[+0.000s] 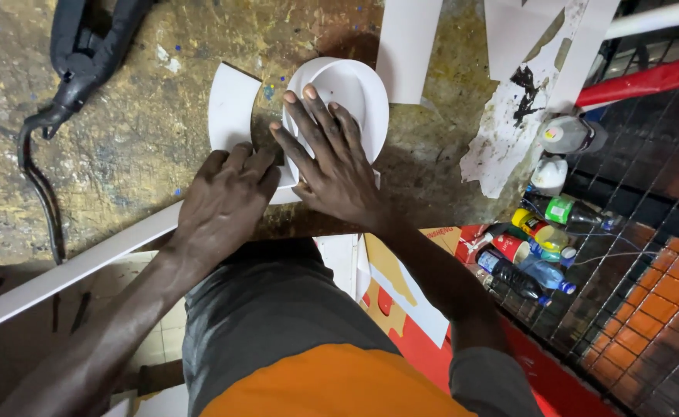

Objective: Assembling a 3D sign letter by applying adhesive to the edges and attaching a plastic side strip.

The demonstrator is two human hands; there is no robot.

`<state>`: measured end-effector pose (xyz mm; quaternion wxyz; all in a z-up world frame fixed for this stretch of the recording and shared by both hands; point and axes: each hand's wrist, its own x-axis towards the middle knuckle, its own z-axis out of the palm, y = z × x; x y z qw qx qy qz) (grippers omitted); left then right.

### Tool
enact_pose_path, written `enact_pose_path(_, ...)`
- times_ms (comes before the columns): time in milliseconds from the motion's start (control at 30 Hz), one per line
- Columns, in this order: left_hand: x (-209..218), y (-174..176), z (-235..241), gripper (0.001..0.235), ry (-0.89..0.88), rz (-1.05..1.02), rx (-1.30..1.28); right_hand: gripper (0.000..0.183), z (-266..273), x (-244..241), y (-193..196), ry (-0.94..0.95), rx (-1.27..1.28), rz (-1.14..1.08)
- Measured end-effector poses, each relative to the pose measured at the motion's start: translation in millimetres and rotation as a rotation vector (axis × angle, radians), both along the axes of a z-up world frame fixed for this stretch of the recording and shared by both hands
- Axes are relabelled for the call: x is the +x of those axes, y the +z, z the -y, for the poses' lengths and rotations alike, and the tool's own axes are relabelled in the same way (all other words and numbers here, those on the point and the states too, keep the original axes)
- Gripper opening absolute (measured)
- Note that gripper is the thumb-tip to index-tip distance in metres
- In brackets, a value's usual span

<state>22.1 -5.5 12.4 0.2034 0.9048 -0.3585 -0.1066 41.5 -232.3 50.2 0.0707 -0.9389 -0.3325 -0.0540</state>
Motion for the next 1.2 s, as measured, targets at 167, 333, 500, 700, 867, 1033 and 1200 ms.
enact_pose_path(167, 6, -5, 1, 0.064, -0.058, -0.11, 0.101, 0.067, 4, 1, 0, 0.01, 0.069, -0.068)
enact_pose_path(333, 8, -17, 3, 0.074, -0.091, -0.249, 0.134, 0.063, 5, -2, 1, 0.01, 0.106, -0.093)
enact_pose_path(500, 16, 7, 0, 0.051, -0.055, -0.156, 0.018, 0.062, 2, -2, 5, -0.003, 0.144, -0.112)
enact_pose_path(700, 14, 14, 3, 0.038, -0.011, 0.046, -0.012, 0.068, 7, -1, -5, 0.016, 0.082, -0.038)
enact_pose_path(867, 9, 11, -6, 0.034, -0.016, 0.105, 0.013, 0.068, 9, 0, -10, 0.013, 0.063, -0.003)
enact_pose_path(1033, 7, 7, -4, 0.032, -0.056, 0.057, -0.04, 0.056, 9, 7, 0, 0.048, 0.065, 0.033)
enact_pose_path(1200, 15, 23, 1, 0.028, -0.039, 0.084, -0.054, 0.046, 8, 15, 7, 0.076, 0.086, 0.118)
